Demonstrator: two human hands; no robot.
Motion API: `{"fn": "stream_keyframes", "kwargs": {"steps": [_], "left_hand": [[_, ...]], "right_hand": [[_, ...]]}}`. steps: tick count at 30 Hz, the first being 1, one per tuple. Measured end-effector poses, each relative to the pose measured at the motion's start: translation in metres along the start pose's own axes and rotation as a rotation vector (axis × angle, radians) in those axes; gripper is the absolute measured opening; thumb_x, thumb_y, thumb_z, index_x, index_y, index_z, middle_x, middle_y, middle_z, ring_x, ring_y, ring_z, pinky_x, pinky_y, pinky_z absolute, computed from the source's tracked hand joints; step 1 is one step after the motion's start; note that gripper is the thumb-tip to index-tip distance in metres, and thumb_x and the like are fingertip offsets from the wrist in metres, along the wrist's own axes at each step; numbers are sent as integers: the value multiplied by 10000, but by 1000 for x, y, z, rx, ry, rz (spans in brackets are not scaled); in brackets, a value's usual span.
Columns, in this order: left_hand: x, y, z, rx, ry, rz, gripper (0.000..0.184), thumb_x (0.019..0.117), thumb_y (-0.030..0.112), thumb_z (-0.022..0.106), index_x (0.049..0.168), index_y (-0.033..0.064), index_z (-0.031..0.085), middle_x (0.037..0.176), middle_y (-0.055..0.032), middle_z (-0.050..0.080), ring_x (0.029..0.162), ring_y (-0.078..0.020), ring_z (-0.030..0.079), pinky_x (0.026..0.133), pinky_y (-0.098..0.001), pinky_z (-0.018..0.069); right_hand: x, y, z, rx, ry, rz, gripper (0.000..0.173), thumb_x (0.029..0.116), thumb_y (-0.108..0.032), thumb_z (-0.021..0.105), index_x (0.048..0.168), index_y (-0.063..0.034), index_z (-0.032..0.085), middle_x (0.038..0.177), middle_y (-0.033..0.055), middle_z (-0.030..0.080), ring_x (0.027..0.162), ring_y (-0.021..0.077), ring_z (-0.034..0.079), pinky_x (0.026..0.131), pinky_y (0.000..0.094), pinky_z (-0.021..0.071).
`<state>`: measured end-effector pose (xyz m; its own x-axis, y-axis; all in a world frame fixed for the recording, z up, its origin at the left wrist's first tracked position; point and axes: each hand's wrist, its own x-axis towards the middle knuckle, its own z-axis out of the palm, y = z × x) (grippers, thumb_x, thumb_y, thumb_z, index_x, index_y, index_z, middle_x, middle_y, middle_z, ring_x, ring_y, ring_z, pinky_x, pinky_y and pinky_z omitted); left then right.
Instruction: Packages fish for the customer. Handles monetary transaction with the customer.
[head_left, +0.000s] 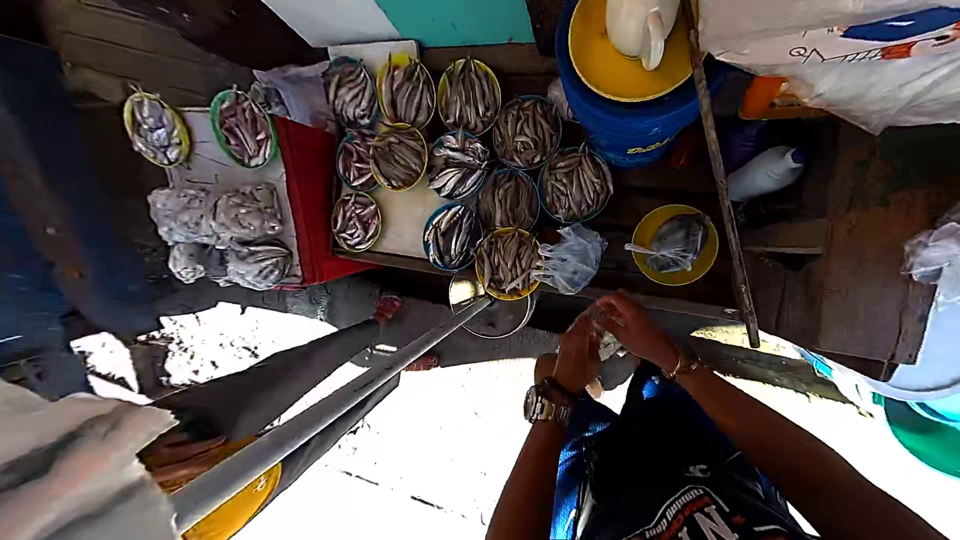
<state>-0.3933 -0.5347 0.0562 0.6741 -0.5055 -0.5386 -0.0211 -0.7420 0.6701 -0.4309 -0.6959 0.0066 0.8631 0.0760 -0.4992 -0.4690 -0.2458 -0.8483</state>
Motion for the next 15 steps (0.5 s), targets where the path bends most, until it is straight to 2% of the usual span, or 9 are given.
{"fn": "stream_keyframes", "kwargs": {"steps": [1, 3, 4, 8, 11, 14, 15], "left_hand": [[12, -1, 2, -81, -36, -76, 233, 979, 24, 558, 1135, -146, 585, 932, -225, 649, 832, -300, 670, 807, -446, 565], [29, -3, 8, -250, 1, -147, 192, 970, 24, 542, 1081, -131, 571, 877, -159, 622, 776, -204, 635, 758, -373, 555], [33, -2, 10, -335, 43, -154, 184, 962, 27, 555, 1068, -123, 572, 865, -128, 610, 783, -167, 608, 767, -348, 532], [38, -2, 20, -679, 178, -119, 77, 932, 30, 600, 975, -20, 561, 793, 14, 538, 743, -53, 555, 743, -255, 505], [34, 6, 18, -774, 237, -66, 60, 931, 36, 603, 924, 31, 544, 767, 26, 552, 722, -63, 576, 721, -272, 522], [20, 28, 10, -670, 308, 92, 97, 944, 66, 622, 877, 30, 562, 766, 20, 568, 711, -49, 566, 684, -246, 502], [13, 36, 6, -627, 338, 155, 113, 948, 69, 630, 866, 11, 577, 780, -6, 592, 730, -59, 583, 697, -249, 511]], "right_hand": [[-6, 5, -3, -29, 26, -20, 409, 1019, -229, 601, 1279, 87, 610, 1254, 264, 633, 1180, 356, 619, 1073, 471, 477], [-16, 4, -11, -69, -28, 6, 453, 1043, -336, 566, 1231, 72, 625, 1177, 234, 660, 1084, 329, 658, 983, 472, 528], [-19, 1, -15, -71, -67, 25, 473, 1052, -354, 553, 1228, 79, 621, 1159, 237, 666, 1059, 330, 668, 965, 478, 535], [-13, -3, -31, -95, -154, -47, 386, 1049, -255, 572, 1167, 106, 639, 1084, 252, 680, 991, 338, 676, 930, 475, 540], [-8, -14, -42, -223, -209, -119, 353, 1059, -243, 537, 1082, 88, 658, 1014, 240, 688, 966, 359, 686, 905, 528, 537], [-20, -35, -62, -325, -143, -297, 328, 1050, -236, 530, 947, 43, 670, 860, 184, 674, 802, 321, 687, 734, 495, 560], [-27, -42, -71, -361, -115, -361, 308, 1042, -228, 527, 917, 15, 670, 829, 157, 670, 761, 294, 683, 677, 470, 561]]}}
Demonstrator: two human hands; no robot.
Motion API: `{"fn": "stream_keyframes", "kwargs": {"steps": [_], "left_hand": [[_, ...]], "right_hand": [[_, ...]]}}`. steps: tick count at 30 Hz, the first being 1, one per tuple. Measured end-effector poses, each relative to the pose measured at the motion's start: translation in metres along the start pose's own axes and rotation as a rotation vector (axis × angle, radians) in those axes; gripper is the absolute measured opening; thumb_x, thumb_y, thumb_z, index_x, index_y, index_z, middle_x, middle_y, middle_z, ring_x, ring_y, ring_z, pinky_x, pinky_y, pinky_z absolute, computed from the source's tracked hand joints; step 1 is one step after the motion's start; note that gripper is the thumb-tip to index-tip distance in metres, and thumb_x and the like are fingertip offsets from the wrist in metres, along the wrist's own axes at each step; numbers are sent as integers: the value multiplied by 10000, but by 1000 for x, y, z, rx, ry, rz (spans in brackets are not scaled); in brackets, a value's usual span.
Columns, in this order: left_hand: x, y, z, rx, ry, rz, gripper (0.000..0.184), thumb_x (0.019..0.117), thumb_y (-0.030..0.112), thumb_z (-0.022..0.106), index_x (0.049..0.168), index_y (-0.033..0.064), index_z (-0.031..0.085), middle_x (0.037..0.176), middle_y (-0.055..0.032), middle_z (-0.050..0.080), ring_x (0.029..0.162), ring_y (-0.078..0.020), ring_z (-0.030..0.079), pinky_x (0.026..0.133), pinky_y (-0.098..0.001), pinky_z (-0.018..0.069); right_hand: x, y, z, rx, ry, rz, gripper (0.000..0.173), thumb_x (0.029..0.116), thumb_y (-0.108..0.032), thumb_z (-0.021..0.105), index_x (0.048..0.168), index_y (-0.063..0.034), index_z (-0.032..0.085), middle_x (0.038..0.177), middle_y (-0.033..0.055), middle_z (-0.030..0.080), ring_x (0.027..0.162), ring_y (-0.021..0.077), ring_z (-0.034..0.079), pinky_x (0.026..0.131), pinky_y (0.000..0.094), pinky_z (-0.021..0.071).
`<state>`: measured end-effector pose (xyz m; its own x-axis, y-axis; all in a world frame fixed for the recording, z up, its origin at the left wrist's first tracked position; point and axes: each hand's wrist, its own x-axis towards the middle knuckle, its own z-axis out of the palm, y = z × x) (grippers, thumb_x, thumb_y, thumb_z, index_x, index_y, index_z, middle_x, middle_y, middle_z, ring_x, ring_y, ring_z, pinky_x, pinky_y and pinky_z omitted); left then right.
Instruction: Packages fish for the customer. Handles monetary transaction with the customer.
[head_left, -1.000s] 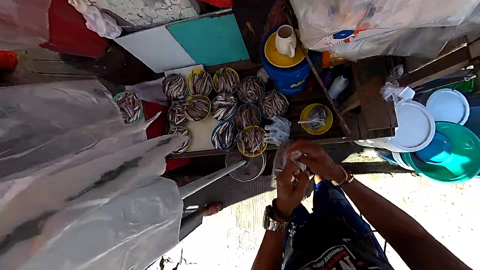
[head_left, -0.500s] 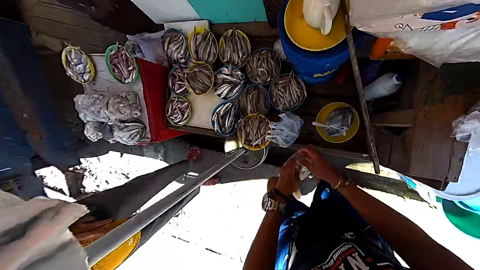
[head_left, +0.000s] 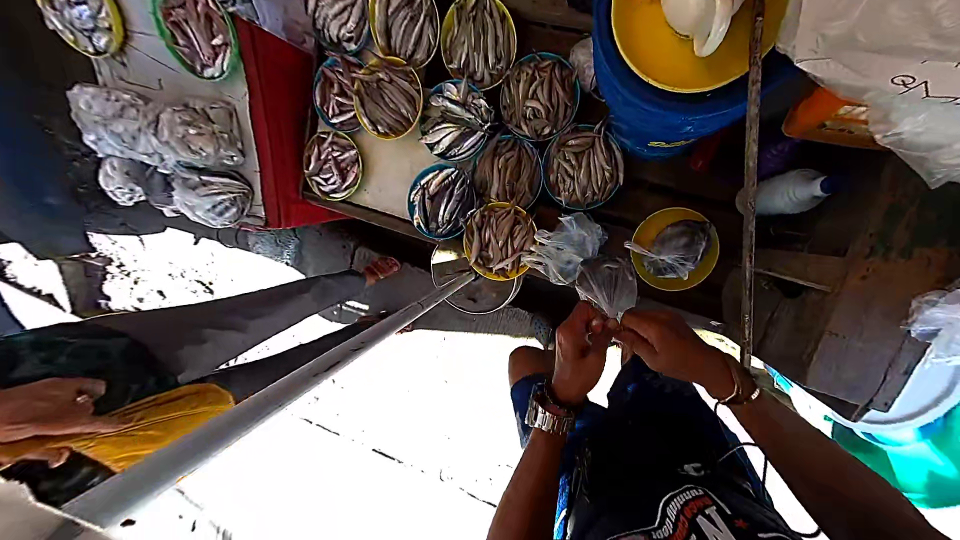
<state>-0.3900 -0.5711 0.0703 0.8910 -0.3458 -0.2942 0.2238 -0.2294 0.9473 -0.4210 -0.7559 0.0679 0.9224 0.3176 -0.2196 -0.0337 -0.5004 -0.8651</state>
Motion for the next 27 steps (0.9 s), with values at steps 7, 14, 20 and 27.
{"fn": "stream_keyframes", "kwargs": {"steps": [7, 14, 20, 27], "left_hand": [[15, -42, 1, 92, 239, -42, 120, 945, 58, 638, 887, -37, 594, 778, -51, 632, 737, -95, 635, 739, -290, 554], [58, -60, 46, 76, 219, -224, 133, 904, 33, 681, 911, -76, 606, 831, -141, 651, 736, -163, 655, 707, -309, 570], [60, -84, 50, 88, 174, -91, 208, 892, 137, 682, 939, -64, 698, 940, -180, 698, 913, -253, 676, 849, -382, 546], [100, -162, -56, 284, 434, -530, 942, 832, 379, 851, 1571, 94, 340, 1520, -343, 344, 1316, -560, 412, 978, -687, 433]], "right_hand": [[-1, 20, -10, -263, -267, 591, 336, 1064, -182, 463, 1080, 85, 667, 986, 291, 693, 980, 480, 684, 822, 642, 507], [55, 72, 49, 253, 171, 650, 508, 1011, -66, 591, 1441, 101, 379, 974, 227, 643, 791, 246, 686, 771, 403, 598], [76, 132, 71, -16, 159, 312, 234, 951, -25, 545, 1085, 140, 642, 919, 271, 673, 859, 392, 675, 804, 541, 544], [81, 110, 56, -302, 72, 306, 281, 1003, -51, 553, 1163, 158, 652, 953, 296, 712, 864, 443, 721, 821, 572, 577]]}}
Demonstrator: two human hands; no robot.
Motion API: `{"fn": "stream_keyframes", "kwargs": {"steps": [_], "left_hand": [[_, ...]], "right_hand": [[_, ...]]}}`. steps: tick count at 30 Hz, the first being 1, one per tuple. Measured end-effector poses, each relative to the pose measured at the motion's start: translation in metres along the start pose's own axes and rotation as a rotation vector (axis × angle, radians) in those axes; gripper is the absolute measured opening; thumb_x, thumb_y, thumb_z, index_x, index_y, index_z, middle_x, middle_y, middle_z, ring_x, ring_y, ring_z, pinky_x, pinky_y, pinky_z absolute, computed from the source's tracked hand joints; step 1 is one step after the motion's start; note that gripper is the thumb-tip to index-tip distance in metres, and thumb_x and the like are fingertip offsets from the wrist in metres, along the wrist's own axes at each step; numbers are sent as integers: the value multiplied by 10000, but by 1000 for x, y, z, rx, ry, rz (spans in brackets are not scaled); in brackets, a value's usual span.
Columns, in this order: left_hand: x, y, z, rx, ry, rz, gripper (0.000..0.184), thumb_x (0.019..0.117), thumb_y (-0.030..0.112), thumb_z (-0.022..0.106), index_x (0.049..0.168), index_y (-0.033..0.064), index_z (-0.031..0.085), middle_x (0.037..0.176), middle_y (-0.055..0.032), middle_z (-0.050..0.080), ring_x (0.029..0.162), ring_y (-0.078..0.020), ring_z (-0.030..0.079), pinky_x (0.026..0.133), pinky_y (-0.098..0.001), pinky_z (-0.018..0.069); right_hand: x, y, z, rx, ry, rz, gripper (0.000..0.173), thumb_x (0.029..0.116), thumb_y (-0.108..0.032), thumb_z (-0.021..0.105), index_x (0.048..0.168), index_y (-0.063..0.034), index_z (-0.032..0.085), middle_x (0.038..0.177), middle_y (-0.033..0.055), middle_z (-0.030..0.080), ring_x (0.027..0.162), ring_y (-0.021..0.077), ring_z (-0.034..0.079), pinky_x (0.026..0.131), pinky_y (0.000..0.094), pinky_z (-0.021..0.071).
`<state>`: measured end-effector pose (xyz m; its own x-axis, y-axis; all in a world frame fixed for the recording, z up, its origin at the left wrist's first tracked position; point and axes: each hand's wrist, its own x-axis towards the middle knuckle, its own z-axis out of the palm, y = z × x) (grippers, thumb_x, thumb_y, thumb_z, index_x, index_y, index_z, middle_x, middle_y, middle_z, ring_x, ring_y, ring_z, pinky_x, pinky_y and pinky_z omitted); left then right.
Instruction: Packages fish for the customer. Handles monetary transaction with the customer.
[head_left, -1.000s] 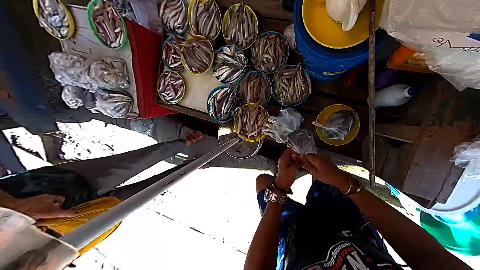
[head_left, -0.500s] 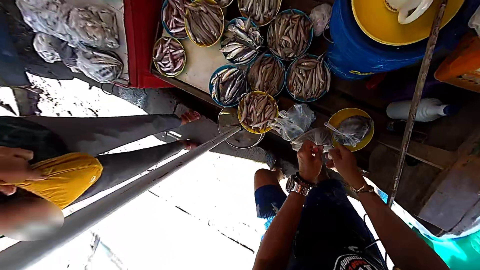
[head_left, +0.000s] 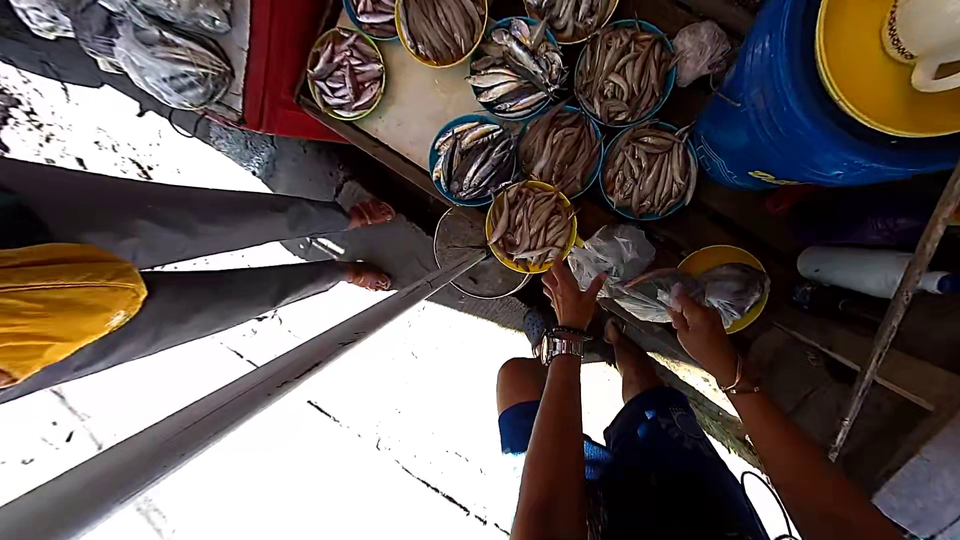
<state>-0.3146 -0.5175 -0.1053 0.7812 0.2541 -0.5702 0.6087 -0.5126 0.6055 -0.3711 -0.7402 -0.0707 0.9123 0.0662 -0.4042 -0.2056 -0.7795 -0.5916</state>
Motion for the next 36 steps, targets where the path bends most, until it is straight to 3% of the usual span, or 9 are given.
{"fn": "stream_keyframes", "kwargs": {"steps": [3, 5, 10, 13, 19, 26, 29, 31, 36], "left_hand": [[27, 19, 6, 83, -169, -15, 1115, 766, 331, 916, 1633, 218, 223, 1621, -313, 217, 1349, -583, 390, 960, -706, 448], [28, 45, 14, 174, -311, 39, 1071, 755, 347, 921, 1618, 239, 297, 1613, -271, 264, 1344, -541, 418, 923, -688, 475], [32, 41, 33, 371, -596, 227, 460, 939, 246, 752, 1344, 61, 637, 1528, -271, 391, 1278, -468, 510, 949, -604, 500], [38, 18, 33, 122, -444, 268, 396, 969, 78, 660, 1295, -113, 542, 1332, -320, 563, 1188, -433, 611, 1016, -537, 503], [45, 39, 6, 10, -292, 304, 349, 942, 48, 659, 1225, -133, 569, 1111, -311, 653, 1057, -413, 652, 945, -533, 515], [58, 31, -13, 165, -212, 260, 452, 874, -73, 698, 1313, -45, 597, 1328, -320, 567, 1201, -450, 596, 1019, -562, 492], [26, 32, -26, 138, -217, 182, 557, 888, -105, 643, 1421, -32, 499, 1384, -293, 543, 1182, -406, 614, 985, -521, 520], [4, 22, -26, 56, -164, 188, 467, 902, -91, 578, 1366, -65, 537, 1321, -277, 595, 1099, -356, 663, 931, -470, 564], [-107, 36, -104, -188, -6, 293, 262, 948, -61, 564, 1191, -124, 642, 1195, -293, 635, 1017, -336, 677, 914, -432, 563]], "right_hand": [[12, 0, 7, -61, -105, 40, 264, 1015, -61, 543, 1133, 141, 665, 996, 313, 706, 934, 476, 713, 859, 601, 557], [20, 1, 8, -94, -189, 84, 282, 1030, -70, 527, 1170, 139, 654, 1043, 320, 701, 998, 482, 699, 914, 607, 533], [-4, -1, 1, -92, -106, -12, 196, 972, -29, 583, 1029, 138, 669, 881, 288, 697, 824, 447, 719, 776, 565, 578], [-3, -9, -4, -82, -126, 24, 213, 994, -41, 576, 1057, 144, 663, 927, 302, 696, 884, 456, 714, 828, 570, 566], [44, -14, -9, -69, -350, 175, 309, 1055, -85, 486, 1204, 145, 627, 1100, 338, 677, 1100, 476, 658, 1008, 568, 479], [95, 2, 17, -71, -328, 195, 313, 1061, -83, 491, 1245, 137, 616, 1161, 344, 663, 1169, 483, 629, 1048, 583, 456], [92, 12, 22, -68, -323, 219, 302, 1052, -82, 508, 1232, 132, 623, 1183, 348, 655, 1189, 484, 620, 1060, 588, 449], [90, 18, 19, -86, -324, 228, 349, 1027, -89, 555, 1310, 111, 596, 1260, 347, 632, 1234, 482, 598, 1085, 606, 433], [78, -103, -54, -35, -217, 92, 583, 1022, -144, 615, 1507, 98, 400, 1348, 400, 553, 1256, 569, 546, 1061, 699, 404]]}}
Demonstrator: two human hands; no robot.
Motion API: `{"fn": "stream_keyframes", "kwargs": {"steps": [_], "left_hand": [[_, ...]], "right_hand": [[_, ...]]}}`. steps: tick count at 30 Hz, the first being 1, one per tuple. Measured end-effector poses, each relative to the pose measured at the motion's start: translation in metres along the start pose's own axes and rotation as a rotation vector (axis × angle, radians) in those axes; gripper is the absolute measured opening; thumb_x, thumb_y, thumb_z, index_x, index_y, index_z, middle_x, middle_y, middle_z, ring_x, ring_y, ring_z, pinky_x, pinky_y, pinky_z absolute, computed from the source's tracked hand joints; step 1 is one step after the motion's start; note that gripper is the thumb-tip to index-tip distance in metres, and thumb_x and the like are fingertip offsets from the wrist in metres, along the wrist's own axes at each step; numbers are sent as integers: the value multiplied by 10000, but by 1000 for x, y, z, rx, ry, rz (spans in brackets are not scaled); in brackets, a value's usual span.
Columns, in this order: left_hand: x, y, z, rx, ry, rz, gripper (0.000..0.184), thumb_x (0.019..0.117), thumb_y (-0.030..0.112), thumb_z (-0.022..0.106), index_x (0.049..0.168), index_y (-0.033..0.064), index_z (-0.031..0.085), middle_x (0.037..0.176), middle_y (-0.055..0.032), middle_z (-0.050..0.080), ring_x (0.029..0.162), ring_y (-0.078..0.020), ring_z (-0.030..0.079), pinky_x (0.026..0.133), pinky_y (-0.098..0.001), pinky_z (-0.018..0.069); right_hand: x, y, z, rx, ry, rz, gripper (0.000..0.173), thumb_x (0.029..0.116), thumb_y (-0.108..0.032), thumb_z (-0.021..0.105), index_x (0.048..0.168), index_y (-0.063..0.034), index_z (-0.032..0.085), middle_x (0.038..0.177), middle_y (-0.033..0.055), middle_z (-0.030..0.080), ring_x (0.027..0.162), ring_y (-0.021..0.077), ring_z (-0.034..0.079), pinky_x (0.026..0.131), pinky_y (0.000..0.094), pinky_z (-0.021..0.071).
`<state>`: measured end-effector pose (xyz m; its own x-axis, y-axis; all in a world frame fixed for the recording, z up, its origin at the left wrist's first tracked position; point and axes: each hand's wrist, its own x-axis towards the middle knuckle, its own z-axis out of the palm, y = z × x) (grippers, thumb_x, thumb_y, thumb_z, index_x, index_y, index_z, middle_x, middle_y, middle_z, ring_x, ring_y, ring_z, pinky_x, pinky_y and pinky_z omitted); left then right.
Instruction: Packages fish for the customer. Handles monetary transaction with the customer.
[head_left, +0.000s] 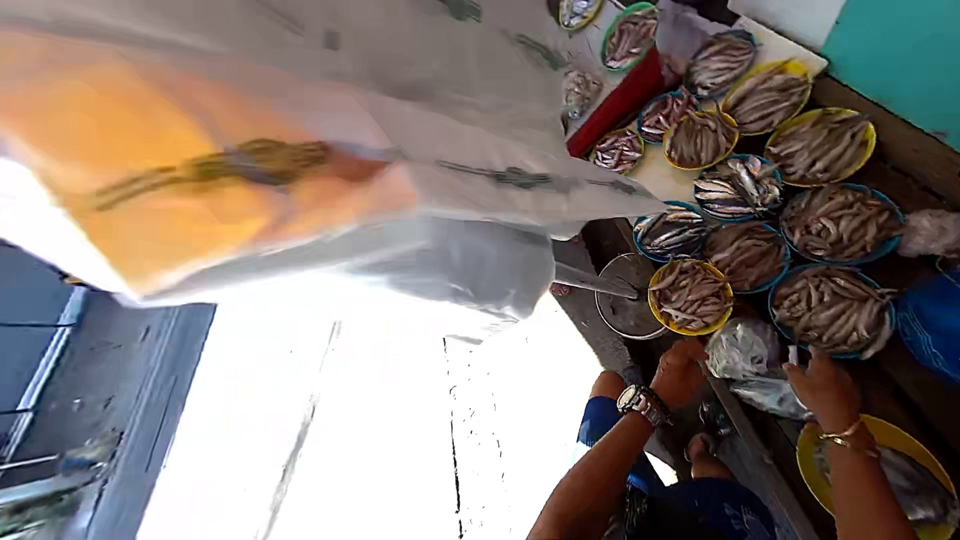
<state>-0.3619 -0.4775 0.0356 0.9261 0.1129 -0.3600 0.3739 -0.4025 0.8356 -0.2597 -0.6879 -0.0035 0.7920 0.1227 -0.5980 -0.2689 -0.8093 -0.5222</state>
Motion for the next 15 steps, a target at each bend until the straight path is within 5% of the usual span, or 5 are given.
{"fn": "stream_keyframes", "kwargs": {"steps": [2, 6, 10, 12, 15], "left_hand": [[-40, 26, -35, -51, 36, 10, 283, 967, -7, 586, 1227, -112, 625, 1210, -271, 638, 1033, -306, 673, 923, -419, 557], [-108, 47, -99, -141, 358, 175, 316, 981, 103, 616, 1223, -101, 604, 1160, -204, 680, 1009, -221, 697, 873, -379, 595], [-156, 89, -147, -226, 642, 403, 272, 980, 166, 637, 1143, -49, 611, 1067, -90, 696, 906, -123, 692, 769, -312, 605], [-173, 105, -157, -242, 696, 524, 244, 996, 218, 650, 1128, 15, 619, 1068, -36, 703, 898, -96, 691, 755, -287, 604], [-191, 121, -160, -242, 733, 648, 213, 1006, 254, 650, 1137, 89, 622, 1082, 0, 707, 913, -93, 697, 760, -276, 606]], "right_hand": [[-36, -71, -38, 179, 91, -270, 500, 1046, -175, 594, 1439, 112, 480, 1230, 366, 630, 1124, 519, 631, 992, 660, 473], [-128, -208, -75, 486, 389, -940, 422, 994, -304, 648, 1186, 71, 666, 1059, 214, 706, 927, 246, 709, 813, 394, 602], [-161, -282, -90, 353, 760, -1246, 860, 809, -555, 805, 1321, 85, 547, 1281, 320, 589, 1183, 463, 576, 994, 607, 478], [-162, -298, -87, 277, 818, -1322, 699, 826, -401, 822, 1297, 56, 580, 1265, 293, 615, 1162, 479, 587, 960, 637, 472], [-168, -293, -81, 250, 833, -1434, 281, 971, -113, 582, 1204, -30, 715, 1153, 184, 678, 1066, 369, 620, 886, 536, 484]]}}
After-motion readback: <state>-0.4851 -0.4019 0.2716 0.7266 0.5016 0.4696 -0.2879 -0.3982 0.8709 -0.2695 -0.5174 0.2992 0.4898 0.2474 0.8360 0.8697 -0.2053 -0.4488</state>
